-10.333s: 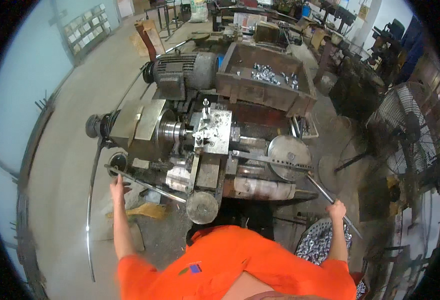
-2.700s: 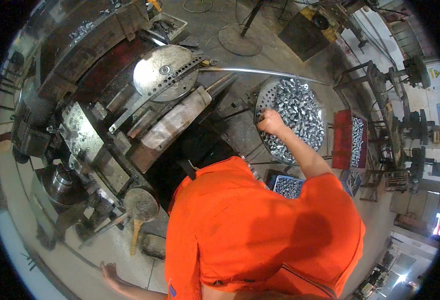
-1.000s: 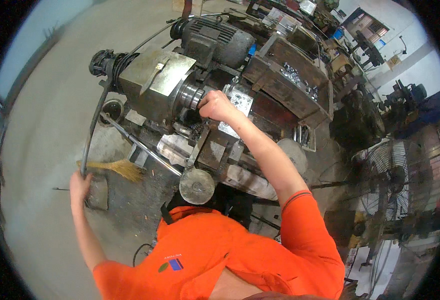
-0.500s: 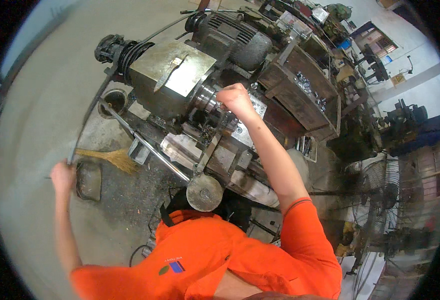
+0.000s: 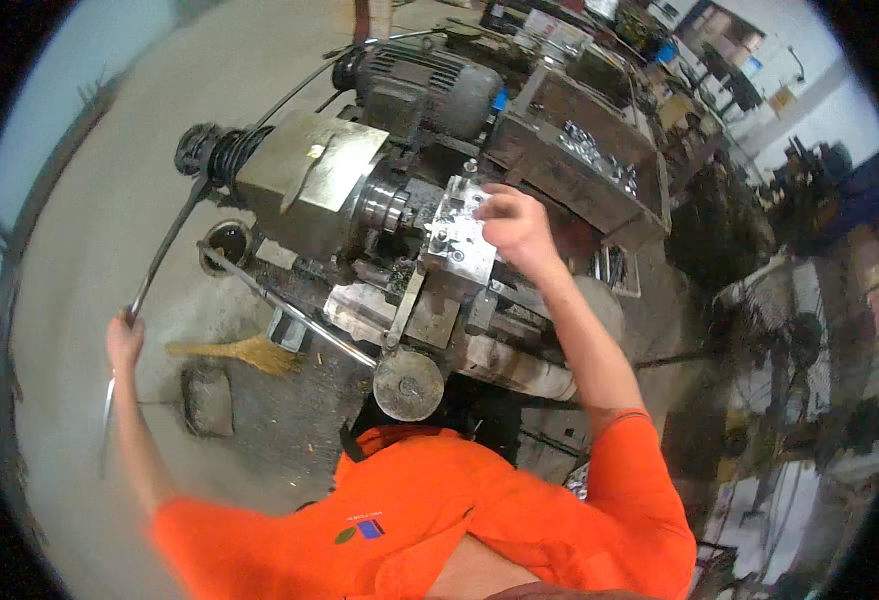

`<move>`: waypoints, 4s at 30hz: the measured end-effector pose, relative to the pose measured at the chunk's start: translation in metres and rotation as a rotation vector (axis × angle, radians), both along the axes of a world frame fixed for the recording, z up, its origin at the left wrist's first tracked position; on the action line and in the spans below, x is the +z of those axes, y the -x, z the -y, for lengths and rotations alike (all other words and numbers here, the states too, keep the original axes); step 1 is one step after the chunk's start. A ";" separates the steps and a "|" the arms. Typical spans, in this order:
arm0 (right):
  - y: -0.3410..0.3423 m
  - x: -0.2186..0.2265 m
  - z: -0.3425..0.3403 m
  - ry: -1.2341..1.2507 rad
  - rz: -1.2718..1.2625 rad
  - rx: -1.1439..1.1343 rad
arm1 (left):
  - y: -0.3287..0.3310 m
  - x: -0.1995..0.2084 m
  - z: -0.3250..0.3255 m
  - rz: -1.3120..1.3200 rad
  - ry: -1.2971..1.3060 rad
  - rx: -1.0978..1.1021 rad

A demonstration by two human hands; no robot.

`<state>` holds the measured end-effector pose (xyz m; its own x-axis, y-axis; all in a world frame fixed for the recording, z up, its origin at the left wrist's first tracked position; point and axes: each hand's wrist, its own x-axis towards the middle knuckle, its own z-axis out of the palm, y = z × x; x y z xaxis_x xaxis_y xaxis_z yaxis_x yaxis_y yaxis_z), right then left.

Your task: The person operates a metal turning machine, repeatedly inserting small metal parts into the chuck, engaging the machine, and removing the finished parts. The person places the processed parts into a nearby container.

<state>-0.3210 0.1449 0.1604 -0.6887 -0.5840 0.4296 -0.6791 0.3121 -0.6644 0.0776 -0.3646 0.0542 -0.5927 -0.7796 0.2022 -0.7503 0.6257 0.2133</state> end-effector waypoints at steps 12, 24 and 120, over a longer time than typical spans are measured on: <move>-0.061 -0.071 -0.283 -0.099 0.263 -0.670 | 0.135 -0.215 -0.145 0.441 -0.141 -0.475; -0.164 -0.161 -0.444 -0.800 0.230 -1.107 | 0.123 -0.165 -0.086 0.328 -0.334 -0.325; -0.011 -0.030 0.094 -0.621 -0.021 0.050 | 0.003 -0.013 -0.058 0.161 0.101 0.280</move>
<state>-0.3102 0.0514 0.1305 -0.6490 -0.7606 0.0131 -0.7141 0.6032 -0.3554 0.0744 -0.3066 0.0412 -0.3889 -0.8976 0.2076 -0.9151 0.4024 0.0256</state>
